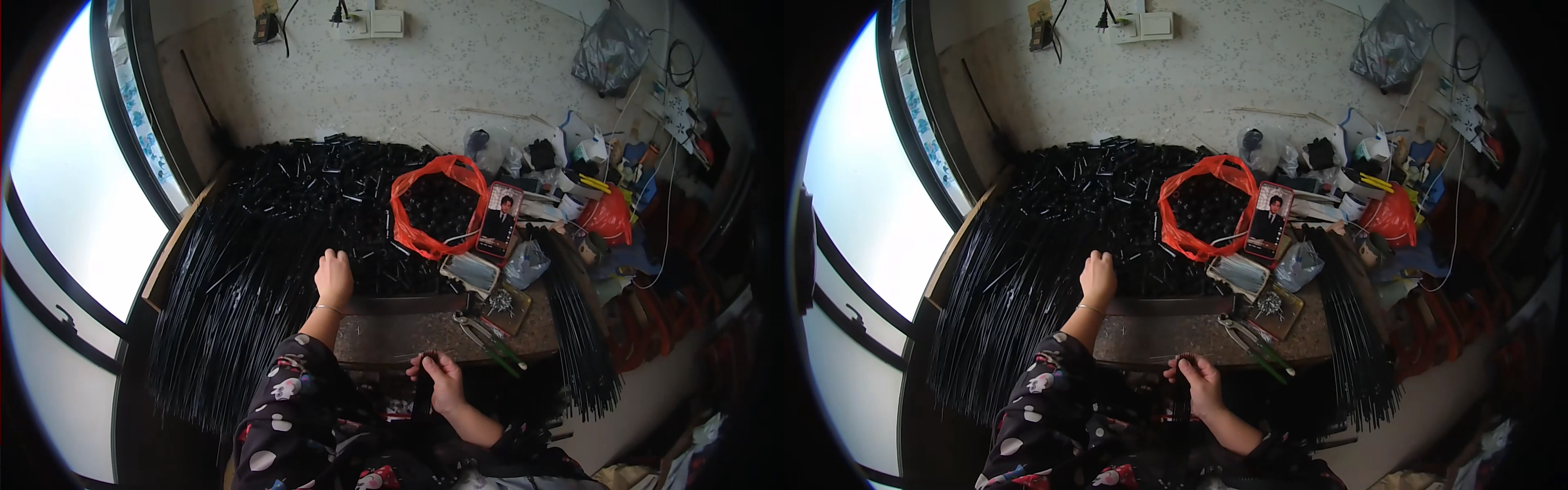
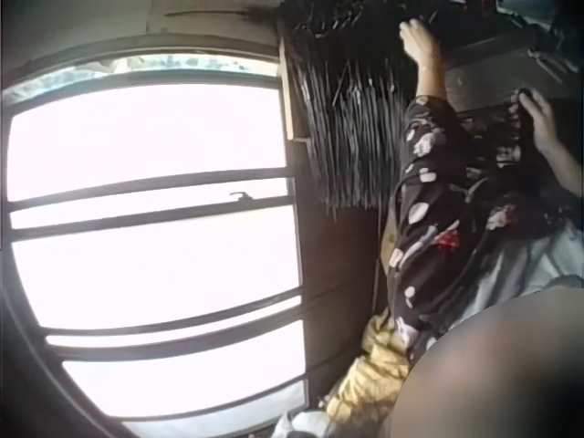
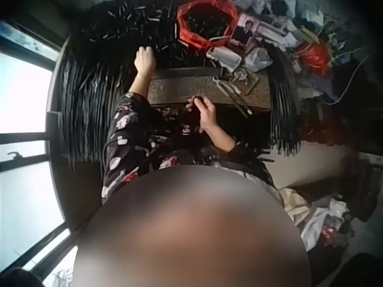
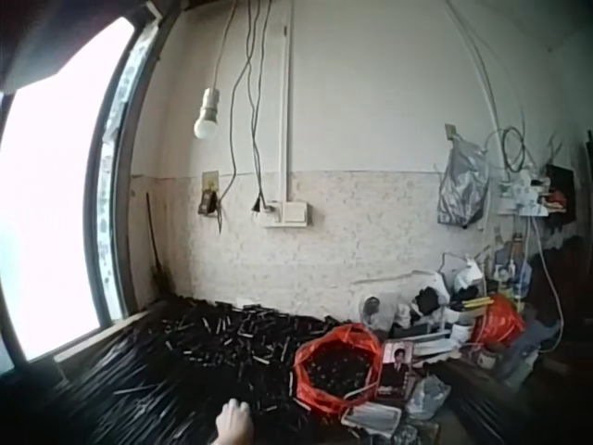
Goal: Manually assembling or processing bundles of black wires at a production workstation.
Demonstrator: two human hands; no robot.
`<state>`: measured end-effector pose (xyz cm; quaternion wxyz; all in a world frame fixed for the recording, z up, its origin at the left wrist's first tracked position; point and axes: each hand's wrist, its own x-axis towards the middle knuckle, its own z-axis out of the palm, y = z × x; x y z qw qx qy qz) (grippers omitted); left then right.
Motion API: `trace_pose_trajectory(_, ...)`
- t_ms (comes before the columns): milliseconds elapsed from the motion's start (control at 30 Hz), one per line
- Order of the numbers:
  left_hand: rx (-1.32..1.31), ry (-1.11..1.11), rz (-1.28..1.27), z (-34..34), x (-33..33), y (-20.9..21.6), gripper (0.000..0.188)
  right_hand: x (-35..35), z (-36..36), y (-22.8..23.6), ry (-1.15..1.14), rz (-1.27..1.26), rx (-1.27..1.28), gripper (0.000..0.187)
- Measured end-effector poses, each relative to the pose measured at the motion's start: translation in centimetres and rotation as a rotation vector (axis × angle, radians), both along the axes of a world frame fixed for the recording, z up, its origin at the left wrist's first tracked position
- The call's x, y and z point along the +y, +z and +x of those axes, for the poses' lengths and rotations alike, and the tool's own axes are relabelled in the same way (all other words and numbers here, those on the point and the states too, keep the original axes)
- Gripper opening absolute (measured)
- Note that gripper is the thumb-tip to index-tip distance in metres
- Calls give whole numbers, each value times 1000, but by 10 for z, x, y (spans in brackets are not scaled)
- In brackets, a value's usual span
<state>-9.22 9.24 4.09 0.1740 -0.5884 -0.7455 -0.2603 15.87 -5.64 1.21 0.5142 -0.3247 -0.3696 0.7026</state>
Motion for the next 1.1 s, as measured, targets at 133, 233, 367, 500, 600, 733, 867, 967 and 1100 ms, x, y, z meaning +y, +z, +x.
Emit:
trace_pose_trajectory(133,-266,-189,150,25,-39,26,19,-4,12,3,-51,-28,5,13)
trace_pose_trajectory(233,-448,-348,40,51,-87,29,18,1,17,-2,-65,76,-74,14)
trace_pose_trajectory(367,-424,-363,-297,56,-130,-23,15,-1,10,5,1,158,-100,15)
trace_pose_trajectory(500,-1321,-718,67,73,-126,-9,11,-2,8,10,-3,172,-156,15)
trace_pose_trajectory(600,-1463,-878,189,94,-124,17,16,-5,3,11,15,213,-195,13)
trace_pose_trajectory(733,-1287,-997,105,109,-125,34,21,-4,3,11,14,259,-226,9)
trace_pose_trajectory(867,-1316,-985,114,107,-125,34,23,-4,4,15,92,240,-227,9)
trace_pose_trajectory(967,-1162,-1013,90,106,-128,35,17,-1,0,8,131,294,-229,9)
trace_pose_trajectory(1100,-1787,-642,67,89,-135,30,13,-1,6,8,110,161,-191,10)
